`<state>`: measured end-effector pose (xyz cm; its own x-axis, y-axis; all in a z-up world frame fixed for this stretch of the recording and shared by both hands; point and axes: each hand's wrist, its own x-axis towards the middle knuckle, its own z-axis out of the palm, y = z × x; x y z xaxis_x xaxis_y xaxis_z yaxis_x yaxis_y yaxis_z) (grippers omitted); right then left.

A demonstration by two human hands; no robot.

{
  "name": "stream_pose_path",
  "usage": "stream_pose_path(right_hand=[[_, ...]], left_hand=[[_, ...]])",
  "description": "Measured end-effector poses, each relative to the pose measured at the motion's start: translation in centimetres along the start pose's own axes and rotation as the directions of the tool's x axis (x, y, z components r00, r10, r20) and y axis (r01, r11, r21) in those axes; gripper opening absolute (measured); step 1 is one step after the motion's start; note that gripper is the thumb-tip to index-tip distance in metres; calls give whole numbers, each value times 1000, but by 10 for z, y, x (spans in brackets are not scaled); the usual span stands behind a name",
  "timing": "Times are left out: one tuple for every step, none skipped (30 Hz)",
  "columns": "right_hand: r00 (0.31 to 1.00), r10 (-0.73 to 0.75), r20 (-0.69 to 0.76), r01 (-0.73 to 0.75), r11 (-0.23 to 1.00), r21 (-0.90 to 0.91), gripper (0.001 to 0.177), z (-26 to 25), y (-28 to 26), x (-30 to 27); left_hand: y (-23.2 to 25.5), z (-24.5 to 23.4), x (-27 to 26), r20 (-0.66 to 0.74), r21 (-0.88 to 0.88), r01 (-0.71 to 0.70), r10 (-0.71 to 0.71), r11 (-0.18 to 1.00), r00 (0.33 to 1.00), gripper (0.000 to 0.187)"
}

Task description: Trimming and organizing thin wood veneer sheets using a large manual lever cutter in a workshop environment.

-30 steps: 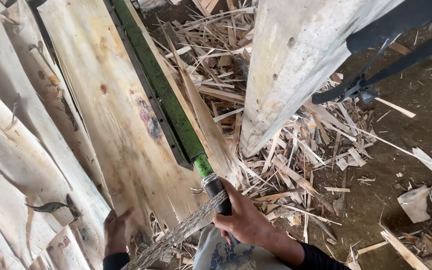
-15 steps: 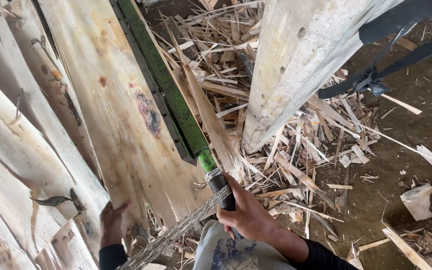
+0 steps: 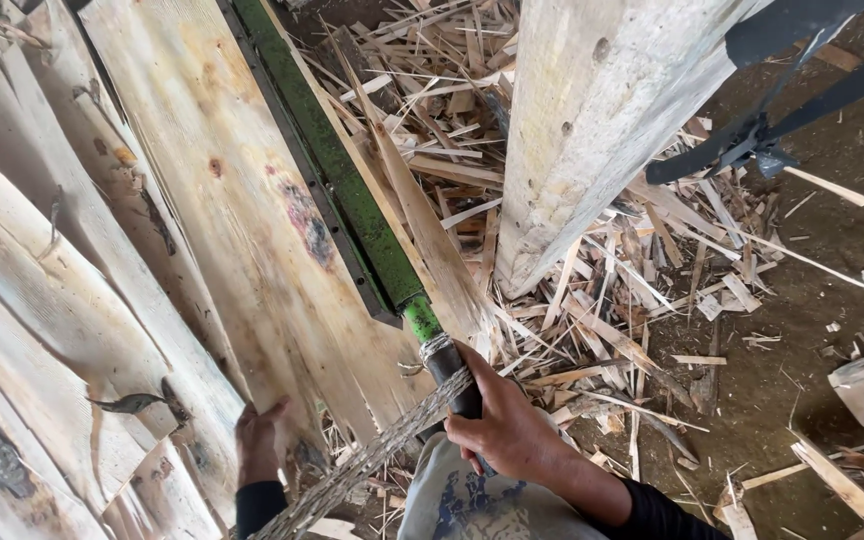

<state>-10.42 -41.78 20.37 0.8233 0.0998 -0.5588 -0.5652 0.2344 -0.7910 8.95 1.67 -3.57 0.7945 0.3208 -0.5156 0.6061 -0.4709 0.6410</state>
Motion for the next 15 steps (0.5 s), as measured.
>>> stream_pose_path(right_hand=[[1000, -3, -6, 3, 1000, -4, 92, -1, 1, 2], [1000, -1, -9, 0, 1000, -8, 92, -1, 3, 3], [1000, 2, -5, -2, 1000, -3, 92, -1, 6, 5], [1000, 21, -3, -21, 999, -27, 94, -1, 10, 7], [999, 40, -1, -40, 998, -51, 95, -2, 13, 9], [999, 40, 2, -39, 998, -53, 95, -2, 12, 10], [999, 44, 4, -43, 997, -71, 94, -3, 12, 11], [999, 52, 5, -51, 995, -86, 94, -3, 12, 11], [998, 56, 7, -55, 995, -86, 94, -2, 9, 9], [999, 48, 7, -48, 995, -86, 93, -2, 6, 7], [999, 41, 6, -40, 995, -86, 92, -2, 3, 6], [999, 45, 10, -44, 995, -88, 92, -1, 4, 6], [999, 49, 8, -48, 995, -86, 94, -1, 5, 5], [999, 50, 3, -50, 995, -86, 95, -1, 5, 6], [999, 52, 4, -51, 995, -90, 95, 1, 4, 4]], left_hand=[[-10, 4, 8, 50, -120, -85, 92, 989, 995, 47], [-25, 6, 12, 86, -240, -157, 182, 958, 980, 48], [-13, 3, 4, 83, -235, -156, 179, 959, 980, 48], [-2, 3, -4, 80, -170, -125, 141, 977, 987, 44], [10, 2, -12, 75, -103, -94, 102, 990, 992, 40], [9, 1, -10, 72, -105, -93, 101, 990, 992, 40], [7, 1, -9, 81, -135, -108, 120, 985, 990, 40], [4, 0, -8, 91, -162, -120, 136, 979, 987, 39], [8, 0, -11, 90, -161, -116, 132, 980, 987, 39], [12, 1, -14, 78, -132, -123, 134, 984, 988, 41], [16, 1, -16, 67, -102, -130, 137, 986, 988, 42], [10, 1, -10, 64, -103, -124, 131, 987, 989, 42], [5, 1, -3, 85, -171, -151, 168, 974, 982, 43], [1, 4, 5, 105, -241, -178, 208, 954, 972, 44], [8, -2, -7, 104, -244, -175, 206, 954, 973, 44]])
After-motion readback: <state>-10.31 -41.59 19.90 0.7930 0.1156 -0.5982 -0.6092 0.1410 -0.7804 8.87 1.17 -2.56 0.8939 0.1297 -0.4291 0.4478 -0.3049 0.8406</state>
